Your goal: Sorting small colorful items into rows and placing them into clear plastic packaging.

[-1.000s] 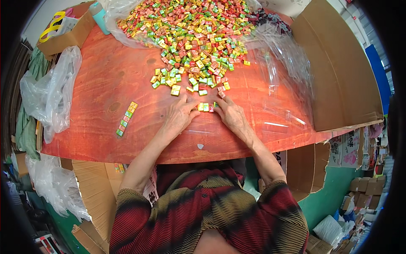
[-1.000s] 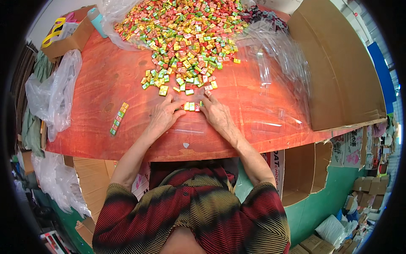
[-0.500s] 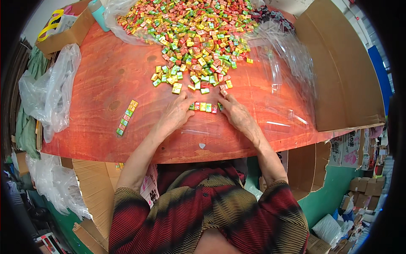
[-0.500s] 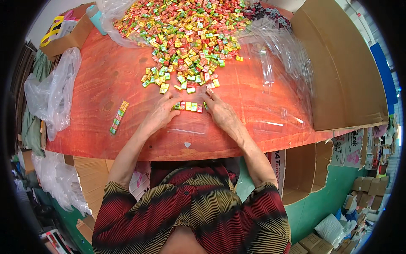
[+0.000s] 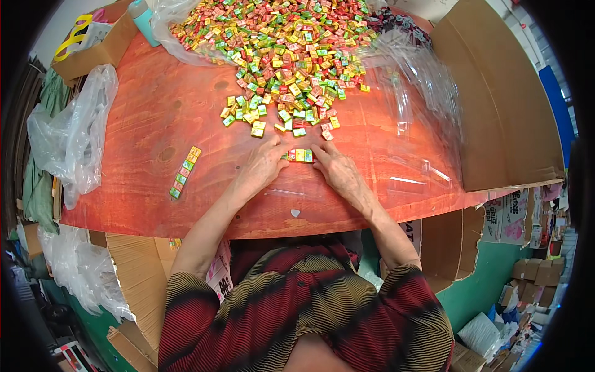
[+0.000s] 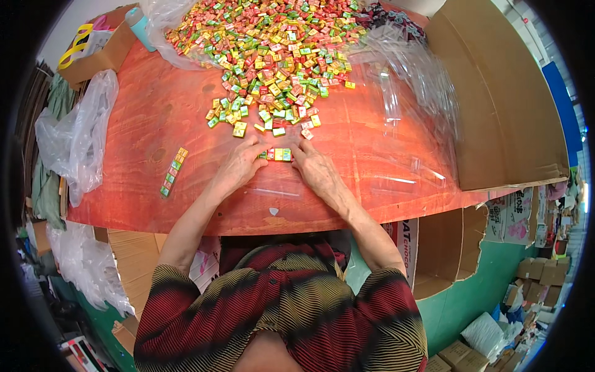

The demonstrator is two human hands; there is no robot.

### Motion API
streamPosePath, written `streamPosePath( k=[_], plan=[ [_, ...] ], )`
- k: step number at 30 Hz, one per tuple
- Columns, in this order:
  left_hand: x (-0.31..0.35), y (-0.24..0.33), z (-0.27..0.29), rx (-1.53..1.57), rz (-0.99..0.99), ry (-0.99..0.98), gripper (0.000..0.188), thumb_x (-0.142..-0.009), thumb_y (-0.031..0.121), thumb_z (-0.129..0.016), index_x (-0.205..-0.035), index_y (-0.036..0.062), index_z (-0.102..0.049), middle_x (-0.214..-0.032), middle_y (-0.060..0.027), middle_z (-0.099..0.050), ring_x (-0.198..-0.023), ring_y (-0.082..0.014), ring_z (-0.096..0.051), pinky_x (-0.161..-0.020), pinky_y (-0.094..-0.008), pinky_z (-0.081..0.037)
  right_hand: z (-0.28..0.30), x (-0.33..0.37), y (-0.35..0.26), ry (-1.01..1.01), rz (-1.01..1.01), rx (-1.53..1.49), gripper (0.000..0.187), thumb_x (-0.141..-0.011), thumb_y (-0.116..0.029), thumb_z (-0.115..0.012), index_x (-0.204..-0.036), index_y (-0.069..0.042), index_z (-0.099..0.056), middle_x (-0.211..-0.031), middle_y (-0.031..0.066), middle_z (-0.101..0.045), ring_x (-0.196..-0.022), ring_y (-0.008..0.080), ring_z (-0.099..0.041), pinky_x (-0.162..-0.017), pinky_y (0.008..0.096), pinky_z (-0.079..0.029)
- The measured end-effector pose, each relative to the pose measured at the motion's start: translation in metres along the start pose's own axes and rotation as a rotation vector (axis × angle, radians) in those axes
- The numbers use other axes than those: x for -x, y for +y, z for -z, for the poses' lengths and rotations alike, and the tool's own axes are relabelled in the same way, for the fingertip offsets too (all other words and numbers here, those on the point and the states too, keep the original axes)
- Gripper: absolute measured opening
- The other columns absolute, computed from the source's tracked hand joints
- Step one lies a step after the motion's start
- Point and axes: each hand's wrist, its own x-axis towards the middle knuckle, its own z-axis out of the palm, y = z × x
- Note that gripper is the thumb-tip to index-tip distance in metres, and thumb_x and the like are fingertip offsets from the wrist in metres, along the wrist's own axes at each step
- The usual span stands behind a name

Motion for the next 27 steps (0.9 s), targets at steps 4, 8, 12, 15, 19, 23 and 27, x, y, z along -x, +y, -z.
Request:
streamPosePath(
  k=[4,8,12,15,19,23,27],
  plan=[
    [0.001,-0.001,-0.006,0.045,0.002,0.059,0.037,-0.07,0.006,-0.066,-0.106,0.0062,-0.056,-0.088,-0.0125,-0.049,-0.083,-0.0314,-0.054,-0.071,-0.0377,-0.045,0.001,-0.001,-0.009,0.034,-0.04,-0.029,0.034,-0.077,-0.01,-0.059,-0.111,-0.008,-0.052,-0.102,0.0162,-0.052,-0.086,0.0356,-0.056,-0.07,0.0414,-0.048],
    [-0.001,0.002,-0.014,0.019,0.023,0.119,0.032,-0.071,0.007,-0.066,-0.102,0.0052,-0.058,-0.088,-0.0126,-0.048,-0.083,-0.0317,-0.054,-0.07,-0.0388,-0.045,-0.011,-0.002,-0.008,0.08,-0.05,0.043,0.031,-0.077,-0.01,-0.059,-0.108,-0.009,-0.054,-0.095,0.0158,-0.052,-0.08,0.035,-0.056,-0.066,0.0418,-0.049],
    [0.002,0.007,-0.013,0.017,0.059,0.14,0.028,-0.071,0.009,-0.067,-0.098,0.0038,-0.059,-0.088,-0.0138,-0.048,-0.084,-0.0329,-0.054,-0.07,-0.0404,-0.045,-0.007,-0.001,-0.013,0.139,-0.027,0.018,0.029,-0.077,-0.011,-0.059,-0.106,-0.009,-0.055,-0.09,0.0158,-0.051,-0.076,0.0355,-0.056,-0.063,0.0412,-0.048],
    [0.023,0.029,-0.002,0.017,0.118,0.104,0.027,-0.071,0.008,-0.066,-0.097,0.0045,-0.059,-0.089,-0.0151,-0.048,-0.084,-0.0337,-0.054,-0.07,-0.0408,-0.045,0.006,0.015,-0.033,0.087,-0.067,-0.021,0.029,-0.077,-0.011,-0.059,-0.105,-0.009,-0.055,-0.089,0.0161,-0.051,-0.075,0.0361,-0.056,-0.062,0.0412,-0.048],
    [0.057,0.037,-0.01,-0.068,0.141,0.097,0.031,-0.073,0.01,-0.064,-0.102,0.0036,-0.056,-0.09,-0.0158,-0.049,-0.083,-0.0323,-0.052,-0.069,-0.0398,-0.045,-0.007,0.042,-0.051,0.056,-0.115,-0.074,0.03,-0.079,-0.009,-0.058,-0.108,-0.007,-0.053,-0.091,0.017,-0.051,-0.078,0.0356,-0.055,-0.063,0.0411,-0.048],
    [0.075,0.027,-0.028,-0.414,-0.072,0.25,0.038,-0.074,0.013,-0.063,-0.108,-0.0006,-0.052,-0.1,-0.0149,-0.051,-0.088,-0.0302,-0.051,-0.069,-0.0385,-0.045,-0.022,0.059,-0.044,0.154,-0.004,0.011,0.035,-0.078,-0.004,-0.055,-0.113,-0.003,-0.05,-0.102,0.0175,-0.052,-0.084,0.0334,-0.054,-0.07,0.0389,-0.047],
    [0.079,0.023,-0.029,-0.4,-0.076,0.296,0.033,-0.074,0.01,-0.062,-0.104,-0.0027,-0.054,-0.103,-0.0157,-0.054,-0.086,-0.0304,-0.053,-0.071,-0.0375,-0.045,-0.023,0.06,-0.035,0.195,0.048,-0.013,0.034,-0.075,0.0,-0.055,-0.109,-0.001,-0.054,-0.105,0.0167,-0.055,-0.085,0.0331,-0.054,-0.077,0.0371,-0.045]
  ],
)
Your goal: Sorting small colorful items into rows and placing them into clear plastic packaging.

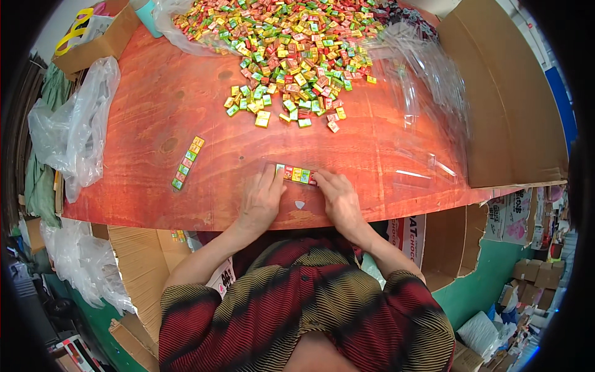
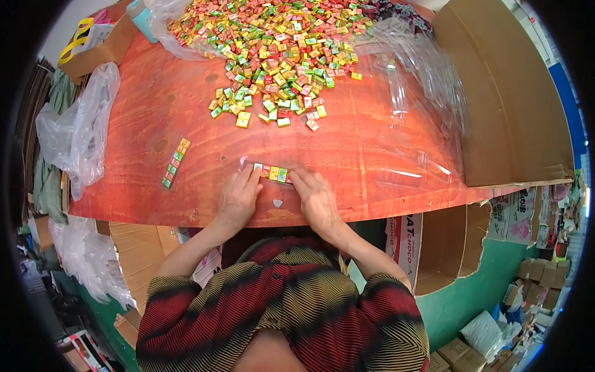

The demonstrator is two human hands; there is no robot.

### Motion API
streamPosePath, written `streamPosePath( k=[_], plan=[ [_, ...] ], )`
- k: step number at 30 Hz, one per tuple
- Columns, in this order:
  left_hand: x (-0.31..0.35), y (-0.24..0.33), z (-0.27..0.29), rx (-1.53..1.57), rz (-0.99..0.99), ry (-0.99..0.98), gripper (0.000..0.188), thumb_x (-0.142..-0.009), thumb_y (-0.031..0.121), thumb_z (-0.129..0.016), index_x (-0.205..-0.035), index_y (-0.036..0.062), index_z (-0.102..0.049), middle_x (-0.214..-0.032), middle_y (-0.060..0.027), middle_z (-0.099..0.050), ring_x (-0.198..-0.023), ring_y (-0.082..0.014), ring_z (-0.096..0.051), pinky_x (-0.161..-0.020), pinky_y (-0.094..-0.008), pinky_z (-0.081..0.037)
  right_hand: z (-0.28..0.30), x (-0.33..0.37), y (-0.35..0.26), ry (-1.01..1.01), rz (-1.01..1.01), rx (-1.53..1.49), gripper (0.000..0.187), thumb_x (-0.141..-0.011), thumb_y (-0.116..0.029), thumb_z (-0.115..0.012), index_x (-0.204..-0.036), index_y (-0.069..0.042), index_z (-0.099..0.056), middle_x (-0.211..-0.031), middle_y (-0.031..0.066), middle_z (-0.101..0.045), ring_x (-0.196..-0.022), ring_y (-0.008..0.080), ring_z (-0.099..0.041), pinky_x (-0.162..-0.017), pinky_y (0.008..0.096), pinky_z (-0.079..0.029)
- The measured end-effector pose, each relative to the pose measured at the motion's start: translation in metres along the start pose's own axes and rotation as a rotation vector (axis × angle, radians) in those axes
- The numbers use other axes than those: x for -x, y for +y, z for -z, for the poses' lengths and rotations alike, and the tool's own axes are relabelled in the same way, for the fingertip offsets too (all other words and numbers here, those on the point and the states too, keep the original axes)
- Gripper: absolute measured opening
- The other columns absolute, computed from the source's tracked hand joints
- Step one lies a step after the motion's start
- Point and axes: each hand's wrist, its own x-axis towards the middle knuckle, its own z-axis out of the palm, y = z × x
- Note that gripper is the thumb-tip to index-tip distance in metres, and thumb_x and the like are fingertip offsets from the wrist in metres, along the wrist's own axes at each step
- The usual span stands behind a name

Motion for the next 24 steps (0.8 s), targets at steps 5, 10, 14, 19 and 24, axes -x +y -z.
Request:
streamPosePath(
  k=[5,10,14,19,24],
  plan=[
    [-0.028,-0.028,0.006,0.623,0.183,-0.102,0.024,-0.076,0.002,-0.057,-0.1,-0.0006,-0.058,-0.09,-0.0163,-0.059,-0.082,-0.0333,-0.056,-0.075,-0.0348,-0.045,0.006,-0.016,0.004,-0.045,-0.211,-0.261,0.036,-0.07,0.003,-0.058,-0.105,-0.005,-0.058,-0.1,0.0116,-0.059,-0.091,0.0295,-0.054,-0.078,0.0353,-0.045],
    [-0.029,-0.023,0.001,0.407,0.195,0.086,0.028,-0.077,0.001,-0.056,-0.105,0.0004,-0.056,-0.1,-0.0151,-0.055,-0.091,-0.0304,-0.055,-0.078,-0.0328,-0.045,0.004,-0.013,-0.008,0.034,-0.176,-0.064,0.032,-0.071,0.001,-0.06,-0.102,-0.004,-0.06,-0.101,0.0114,-0.06,-0.091,0.0289,-0.055,-0.078,0.0341,-0.045],
    [-0.029,-0.034,0.0,0.501,0.294,0.062,0.028,-0.078,0.003,-0.056,-0.106,0.0013,-0.056,-0.099,-0.0148,-0.052,-0.088,-0.0286,-0.054,-0.074,-0.0333,-0.044,0.005,-0.011,-0.007,0.03,-0.2,-0.109,0.032,-0.071,0.0,-0.06,-0.103,-0.003,-0.059,-0.101,0.0114,-0.06,-0.091,0.0282,-0.056,-0.077,0.0338,-0.046],
    [-0.043,-0.041,0.004,0.559,0.442,-0.113,0.029,-0.075,0.006,-0.059,-0.103,0.0046,-0.057,-0.091,-0.0144,-0.052,-0.085,-0.0321,-0.054,-0.073,-0.0393,-0.044,0.002,-0.015,-0.003,0.064,-0.145,-0.096,0.031,-0.071,-0.001,-0.061,-0.102,-0.003,-0.059,-0.1,0.0123,-0.059,-0.09,0.029,-0.055,-0.077,0.0345,-0.045],
    [-0.052,-0.048,0.004,0.479,0.387,-0.234,0.026,-0.075,0.004,-0.057,-0.101,0.0031,-0.058,-0.085,-0.0124,-0.05,-0.078,-0.0251,-0.054,-0.069,-0.0328,-0.044,-0.006,-0.018,0.004,0.068,-0.243,-0.123,0.028,-0.072,-0.002,-0.06,-0.1,-0.002,-0.058,-0.1,0.0147,-0.056,-0.09,0.0308,-0.055,-0.077,0.0355,-0.045]
  ],
)
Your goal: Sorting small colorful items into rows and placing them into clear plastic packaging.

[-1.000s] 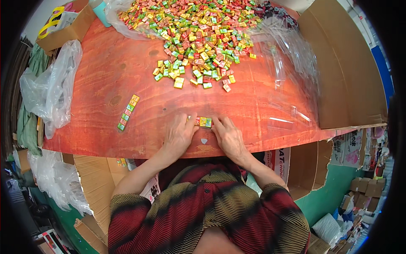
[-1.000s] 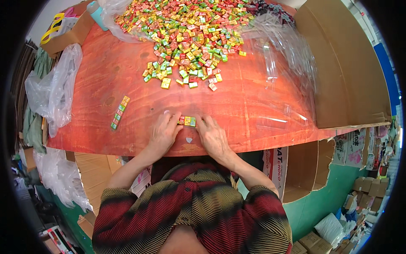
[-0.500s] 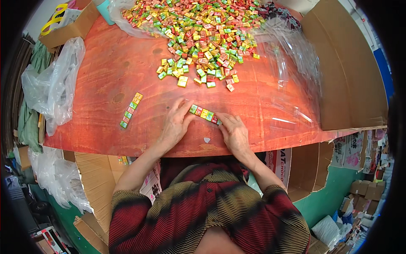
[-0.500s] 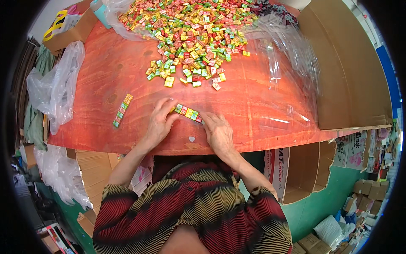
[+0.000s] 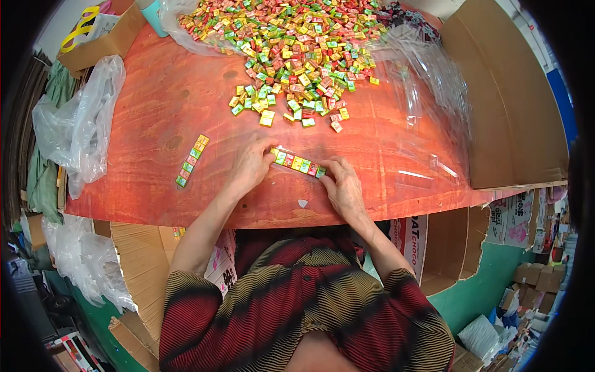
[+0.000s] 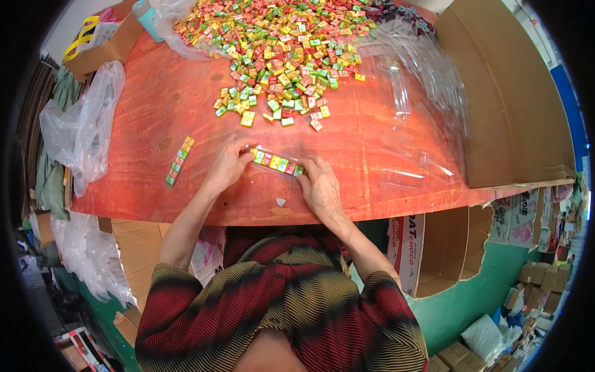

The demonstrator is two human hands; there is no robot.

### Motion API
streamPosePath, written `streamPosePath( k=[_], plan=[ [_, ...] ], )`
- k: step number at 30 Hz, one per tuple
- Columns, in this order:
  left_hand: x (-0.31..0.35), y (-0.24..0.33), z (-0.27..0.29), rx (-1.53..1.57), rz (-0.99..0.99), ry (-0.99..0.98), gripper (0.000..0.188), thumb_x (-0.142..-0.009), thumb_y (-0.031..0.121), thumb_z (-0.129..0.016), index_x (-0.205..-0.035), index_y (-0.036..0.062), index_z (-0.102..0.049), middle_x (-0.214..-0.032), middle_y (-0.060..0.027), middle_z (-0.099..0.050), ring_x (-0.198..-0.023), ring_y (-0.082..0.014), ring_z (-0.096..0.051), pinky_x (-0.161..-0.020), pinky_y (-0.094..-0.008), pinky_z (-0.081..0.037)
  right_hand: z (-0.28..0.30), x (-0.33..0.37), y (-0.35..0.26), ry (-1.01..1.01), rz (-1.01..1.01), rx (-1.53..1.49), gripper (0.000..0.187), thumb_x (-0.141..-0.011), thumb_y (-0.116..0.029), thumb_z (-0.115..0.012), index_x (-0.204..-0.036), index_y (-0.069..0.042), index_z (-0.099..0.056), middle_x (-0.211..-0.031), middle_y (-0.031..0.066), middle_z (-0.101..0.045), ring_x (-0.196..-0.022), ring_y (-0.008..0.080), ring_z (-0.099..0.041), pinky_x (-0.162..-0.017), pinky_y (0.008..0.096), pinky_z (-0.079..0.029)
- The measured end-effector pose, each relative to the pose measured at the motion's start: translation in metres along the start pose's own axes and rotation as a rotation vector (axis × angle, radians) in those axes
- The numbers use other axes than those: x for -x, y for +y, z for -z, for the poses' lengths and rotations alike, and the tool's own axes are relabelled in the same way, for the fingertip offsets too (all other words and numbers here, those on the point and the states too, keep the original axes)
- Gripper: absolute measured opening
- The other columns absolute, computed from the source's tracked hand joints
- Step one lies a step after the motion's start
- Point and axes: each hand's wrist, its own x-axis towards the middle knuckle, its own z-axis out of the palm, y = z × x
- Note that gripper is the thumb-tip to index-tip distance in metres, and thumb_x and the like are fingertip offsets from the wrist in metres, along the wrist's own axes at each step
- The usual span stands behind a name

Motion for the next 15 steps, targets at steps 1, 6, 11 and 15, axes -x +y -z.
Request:
streamPosePath(
  k=[1,6,11,15],
  plan=[
    [0.002,0.002,0.002,0.001,-0.006,-0.003,0.026,-0.075,0.004,-0.057,-0.101,0.0031,-0.058,-0.085,-0.0124,-0.05,-0.078,-0.0251,-0.054,-0.069,-0.0328,-0.044,-0.001,-0.001,0.002,-0.001,0.006,0.015,0.028,-0.072,-0.002,-0.059,-0.1,-0.001,-0.058,-0.1,0.0155,-0.055,-0.091,0.0314,-0.055,-0.077,0.0359,-0.045],
    [0.029,0.028,-0.003,-0.597,-0.276,0.251,0.042,-0.076,0.017,-0.061,-0.115,0.0052,-0.052,-0.121,-0.0171,-0.044,-0.114,-0.0343,-0.041,-0.091,-0.0462,-0.034,-0.021,-0.005,-0.008,0.0,0.041,0.047,0.027,-0.073,-0.004,-0.059,-0.1,-0.001,-0.057,-0.099,0.0174,-0.055,-0.09,0.0328,-0.055,-0.077,0.0371,-0.046],
    [0.044,0.01,-0.024,-0.467,-0.259,0.037,0.051,-0.078,0.026,-0.058,-0.124,0.0072,-0.045,-0.131,-0.0168,-0.037,-0.124,-0.0385,-0.028,-0.098,-0.0562,-0.021,-0.008,-0.017,-0.016,-0.163,0.131,-0.307,0.025,-0.073,-0.003,-0.057,-0.098,-0.002,-0.059,-0.1,0.0175,-0.056,-0.089,0.0329,-0.056,-0.076,0.0381,-0.047],
    [0.057,-0.003,-0.011,-0.636,-0.224,0.037,0.053,-0.079,0.026,-0.057,-0.126,0.0056,-0.042,-0.131,-0.0175,-0.037,-0.122,-0.0369,-0.031,-0.099,-0.0534,-0.022,0.053,0.005,0.018,0.116,0.107,0.373,0.028,-0.069,0.0,-0.055,-0.096,-0.004,-0.06,-0.098,0.0152,-0.058,-0.089,0.0327,-0.056,-0.075,0.0378,-0.046]
  ],
)
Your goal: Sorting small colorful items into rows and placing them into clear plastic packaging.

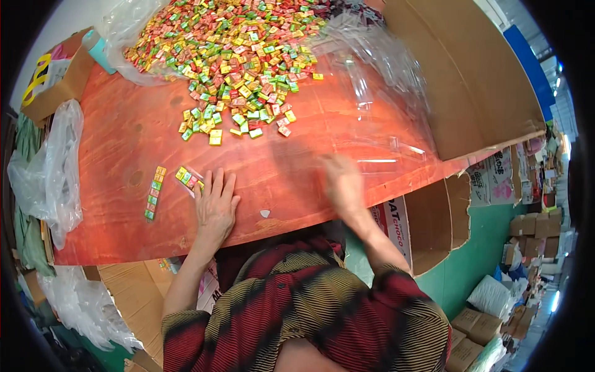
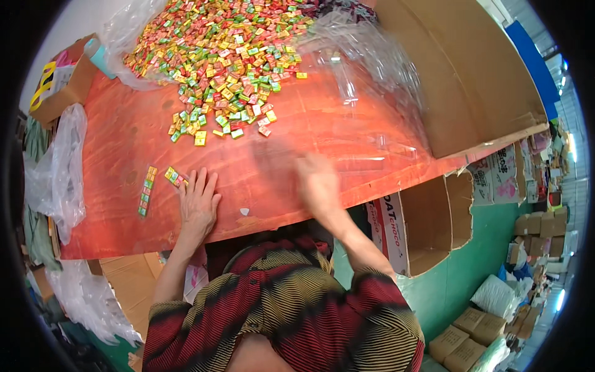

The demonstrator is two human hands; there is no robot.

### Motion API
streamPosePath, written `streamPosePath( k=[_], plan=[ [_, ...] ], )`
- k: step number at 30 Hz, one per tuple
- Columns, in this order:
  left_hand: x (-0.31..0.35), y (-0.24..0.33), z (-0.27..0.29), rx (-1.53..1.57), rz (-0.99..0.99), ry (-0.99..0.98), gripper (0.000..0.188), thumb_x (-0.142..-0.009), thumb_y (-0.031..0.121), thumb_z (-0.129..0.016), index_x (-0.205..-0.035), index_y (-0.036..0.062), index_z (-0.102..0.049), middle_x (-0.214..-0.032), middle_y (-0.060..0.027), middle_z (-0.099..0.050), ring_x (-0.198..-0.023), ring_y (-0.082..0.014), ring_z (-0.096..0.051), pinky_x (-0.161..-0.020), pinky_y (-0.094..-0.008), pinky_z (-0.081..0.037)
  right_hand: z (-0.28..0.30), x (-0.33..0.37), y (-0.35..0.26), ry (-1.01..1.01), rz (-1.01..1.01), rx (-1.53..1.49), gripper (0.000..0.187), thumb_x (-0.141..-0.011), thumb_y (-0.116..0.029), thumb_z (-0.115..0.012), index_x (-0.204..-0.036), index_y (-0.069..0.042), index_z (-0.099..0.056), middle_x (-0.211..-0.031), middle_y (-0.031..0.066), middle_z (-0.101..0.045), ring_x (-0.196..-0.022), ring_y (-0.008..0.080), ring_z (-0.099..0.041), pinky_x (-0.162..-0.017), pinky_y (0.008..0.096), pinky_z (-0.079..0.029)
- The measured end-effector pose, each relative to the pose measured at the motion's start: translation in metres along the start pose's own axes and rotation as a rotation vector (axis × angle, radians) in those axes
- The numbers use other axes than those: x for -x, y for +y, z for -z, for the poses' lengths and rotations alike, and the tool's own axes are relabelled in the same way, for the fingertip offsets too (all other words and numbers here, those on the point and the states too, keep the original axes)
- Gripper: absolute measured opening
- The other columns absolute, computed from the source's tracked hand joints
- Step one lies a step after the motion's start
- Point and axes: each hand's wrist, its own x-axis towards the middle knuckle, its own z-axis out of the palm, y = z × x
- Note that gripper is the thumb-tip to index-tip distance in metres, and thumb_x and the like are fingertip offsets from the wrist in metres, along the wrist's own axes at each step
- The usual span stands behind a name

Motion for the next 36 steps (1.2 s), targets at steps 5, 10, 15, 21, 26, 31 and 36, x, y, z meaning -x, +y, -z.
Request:
streamPosePath(
  k=[5,10,15,21,26,31,36],
  plan=[
    [-0.002,0.001,0.008,0.151,0.115,0.058,0.046,-0.081,0.02,-0.055,-0.122,0.0032,-0.045,-0.128,-0.0187,-0.039,-0.121,-0.0366,-0.033,-0.1,-0.05,-0.023,0.018,0.038,0.052,-0.04,-0.275,0.302,0.022,-0.071,-0.008,-0.062,-0.092,-0.004,-0.056,-0.093,0.0143,-0.053,-0.084,0.0323,-0.053,-0.069,0.041,-0.044],
    [0.004,-0.005,0.0,0.159,0.053,0.13,0.039,-0.08,0.011,-0.054,-0.118,0.0023,-0.048,-0.126,-0.0201,-0.04,-0.122,-0.0369,-0.033,-0.1,-0.0485,-0.025,-0.009,0.022,0.006,-0.031,-0.138,0.029,0.024,-0.073,-0.009,-0.061,-0.096,-0.003,-0.056,-0.094,0.0151,-0.051,-0.084,0.0314,-0.052,-0.07,0.0414,-0.045],
    [0.009,-0.016,0.005,0.253,0.028,0.101,0.037,-0.078,0.005,-0.052,-0.115,0.0013,-0.05,-0.127,-0.0206,-0.04,-0.124,-0.0368,-0.031,-0.1,-0.0487,-0.027,-0.029,0.006,-0.033,-0.134,0.013,-0.114,0.029,-0.073,-0.001,-0.059,-0.102,-0.002,-0.055,-0.095,0.0159,-0.052,-0.086,0.0321,-0.053,-0.073,0.0382,-0.045],
    [0.006,-0.018,0.018,0.222,0.095,0.083,0.041,-0.08,0.009,-0.053,-0.119,0.0026,-0.047,-0.132,-0.0224,-0.034,-0.125,-0.0374,-0.029,-0.1,-0.0508,-0.023,-0.013,-0.009,-0.041,-0.136,0.114,-0.095,0.035,-0.073,-0.002,-0.059,-0.107,-0.005,-0.055,-0.11,0.0129,-0.052,-0.091,0.0304,-0.051,-0.077,0.0382,-0.042],
    [-0.008,-0.023,0.012,0.029,0.262,0.163,0.061,-0.078,0.032,-0.059,-0.129,0.0058,-0.038,-0.137,-0.0245,-0.024,-0.127,-0.0436,-0.018,-0.099,-0.0589,-0.017,-0.025,-0.005,-0.024,-0.146,-0.007,-0.05,0.035,-0.074,-0.008,-0.06,-0.108,-0.006,-0.055,-0.111,0.013,-0.05,-0.097,0.03,-0.048,-0.083,0.0416,-0.036],
    [-0.004,-0.039,0.013,0.004,0.343,0.102,0.075,-0.073,0.042,-0.062,-0.132,0.0065,-0.033,-0.137,-0.0255,-0.022,-0.125,-0.0488,-0.016,-0.095,-0.064,-0.016,-0.032,0.0,-0.022,-0.158,0.036,-0.053,0.036,-0.073,-0.009,-0.061,-0.108,-0.005,-0.054,-0.111,0.0128,-0.05,-0.103,0.0309,-0.046,-0.085,0.0412,-0.036],
    [0.005,-0.053,0.021,-0.012,0.48,0.028,0.085,-0.071,0.048,-0.063,-0.136,0.0086,-0.025,-0.138,-0.026,-0.02,-0.124,-0.0514,-0.015,-0.096,-0.0636,-0.017,-0.032,-0.012,-0.019,-0.109,0.078,0.0,0.037,-0.072,-0.007,-0.061,-0.108,-0.007,-0.055,-0.113,0.0108,-0.05,-0.107,0.0306,-0.045,-0.088,0.0432,-0.034]
  ],
)
